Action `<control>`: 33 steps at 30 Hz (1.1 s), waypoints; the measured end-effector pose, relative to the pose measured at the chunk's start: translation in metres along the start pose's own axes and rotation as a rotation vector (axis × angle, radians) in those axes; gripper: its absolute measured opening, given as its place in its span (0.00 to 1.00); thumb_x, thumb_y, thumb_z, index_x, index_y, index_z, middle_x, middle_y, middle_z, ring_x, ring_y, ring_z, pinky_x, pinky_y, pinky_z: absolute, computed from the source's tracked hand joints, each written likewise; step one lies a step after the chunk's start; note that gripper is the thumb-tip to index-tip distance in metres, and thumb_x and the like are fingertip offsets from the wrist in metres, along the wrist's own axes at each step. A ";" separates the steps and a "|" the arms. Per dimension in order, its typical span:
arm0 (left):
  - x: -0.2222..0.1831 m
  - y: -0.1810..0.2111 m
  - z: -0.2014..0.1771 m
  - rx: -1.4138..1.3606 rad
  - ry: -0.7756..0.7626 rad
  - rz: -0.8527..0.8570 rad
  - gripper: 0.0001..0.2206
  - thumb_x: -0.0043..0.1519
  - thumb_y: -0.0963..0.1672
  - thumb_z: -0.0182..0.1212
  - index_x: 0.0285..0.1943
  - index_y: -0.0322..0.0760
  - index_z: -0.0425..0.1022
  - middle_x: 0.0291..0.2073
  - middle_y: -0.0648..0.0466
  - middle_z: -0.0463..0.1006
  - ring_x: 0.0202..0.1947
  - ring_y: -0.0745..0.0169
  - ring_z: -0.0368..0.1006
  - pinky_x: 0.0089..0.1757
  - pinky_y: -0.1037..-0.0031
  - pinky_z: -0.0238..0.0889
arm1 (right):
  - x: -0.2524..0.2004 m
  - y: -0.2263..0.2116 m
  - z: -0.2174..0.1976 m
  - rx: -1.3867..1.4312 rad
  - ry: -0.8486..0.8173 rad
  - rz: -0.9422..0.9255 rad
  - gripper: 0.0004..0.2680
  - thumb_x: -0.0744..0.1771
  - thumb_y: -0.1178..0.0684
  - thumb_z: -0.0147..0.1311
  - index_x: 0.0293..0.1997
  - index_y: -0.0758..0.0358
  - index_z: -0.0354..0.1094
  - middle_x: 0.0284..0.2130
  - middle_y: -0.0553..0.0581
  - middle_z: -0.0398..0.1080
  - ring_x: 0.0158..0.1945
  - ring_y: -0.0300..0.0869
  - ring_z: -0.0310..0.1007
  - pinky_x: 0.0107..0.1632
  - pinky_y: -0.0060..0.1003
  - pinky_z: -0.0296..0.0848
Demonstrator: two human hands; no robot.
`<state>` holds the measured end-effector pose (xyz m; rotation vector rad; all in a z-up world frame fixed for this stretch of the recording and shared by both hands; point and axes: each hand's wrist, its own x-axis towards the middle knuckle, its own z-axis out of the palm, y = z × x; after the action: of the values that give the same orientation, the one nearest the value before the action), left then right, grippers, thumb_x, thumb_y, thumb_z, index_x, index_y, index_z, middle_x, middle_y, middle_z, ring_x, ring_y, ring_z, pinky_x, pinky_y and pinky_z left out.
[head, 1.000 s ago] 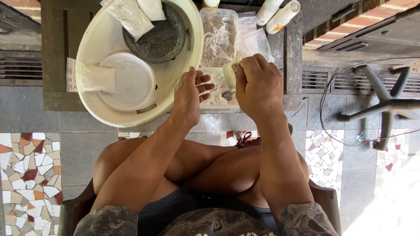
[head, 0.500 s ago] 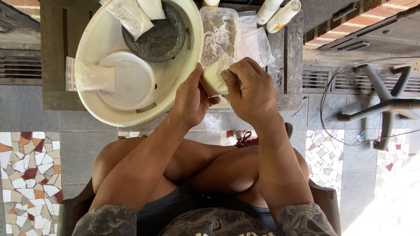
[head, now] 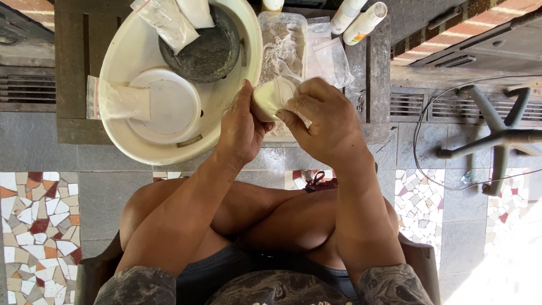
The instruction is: Filling small plastic bags with agricultural powder using a spoon
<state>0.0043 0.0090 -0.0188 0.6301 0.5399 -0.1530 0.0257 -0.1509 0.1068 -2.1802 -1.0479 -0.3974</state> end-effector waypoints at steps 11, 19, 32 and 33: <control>-0.005 0.006 0.005 0.019 0.102 0.052 0.15 0.70 0.53 0.50 0.44 0.40 0.65 0.33 0.44 0.79 0.26 0.50 0.76 0.23 0.73 0.61 | 0.005 -0.006 -0.005 -0.039 -0.021 -0.079 0.04 0.69 0.58 0.61 0.35 0.59 0.75 0.37 0.54 0.72 0.30 0.48 0.71 0.35 0.42 0.69; -0.004 0.006 0.002 0.019 0.170 0.069 0.14 0.68 0.52 0.53 0.41 0.41 0.66 0.30 0.47 0.77 0.25 0.50 0.74 0.21 0.72 0.57 | -0.017 0.023 -0.003 0.166 0.084 0.086 0.05 0.66 0.60 0.66 0.45 0.62 0.79 0.34 0.59 0.75 0.31 0.46 0.75 0.36 0.38 0.74; -0.015 0.022 0.013 -0.013 0.197 0.047 0.13 0.67 0.52 0.54 0.40 0.41 0.65 0.28 0.49 0.75 0.24 0.52 0.72 0.21 0.72 0.56 | -0.048 0.099 0.034 -0.371 -0.722 1.121 0.21 0.68 0.42 0.60 0.67 0.59 0.66 0.56 0.71 0.70 0.62 0.65 0.69 0.59 0.64 0.68; -0.016 0.025 0.015 -0.024 0.192 0.048 0.13 0.67 0.52 0.54 0.40 0.41 0.65 0.28 0.49 0.74 0.24 0.51 0.72 0.21 0.72 0.56 | -0.052 0.105 0.035 -0.370 -0.642 1.127 0.17 0.68 0.44 0.61 0.61 0.60 0.71 0.50 0.70 0.72 0.55 0.63 0.73 0.54 0.60 0.72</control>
<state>0.0045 0.0195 0.0125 0.6372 0.7099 -0.0412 0.0735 -0.2032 0.0073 -2.8908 0.1432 0.7081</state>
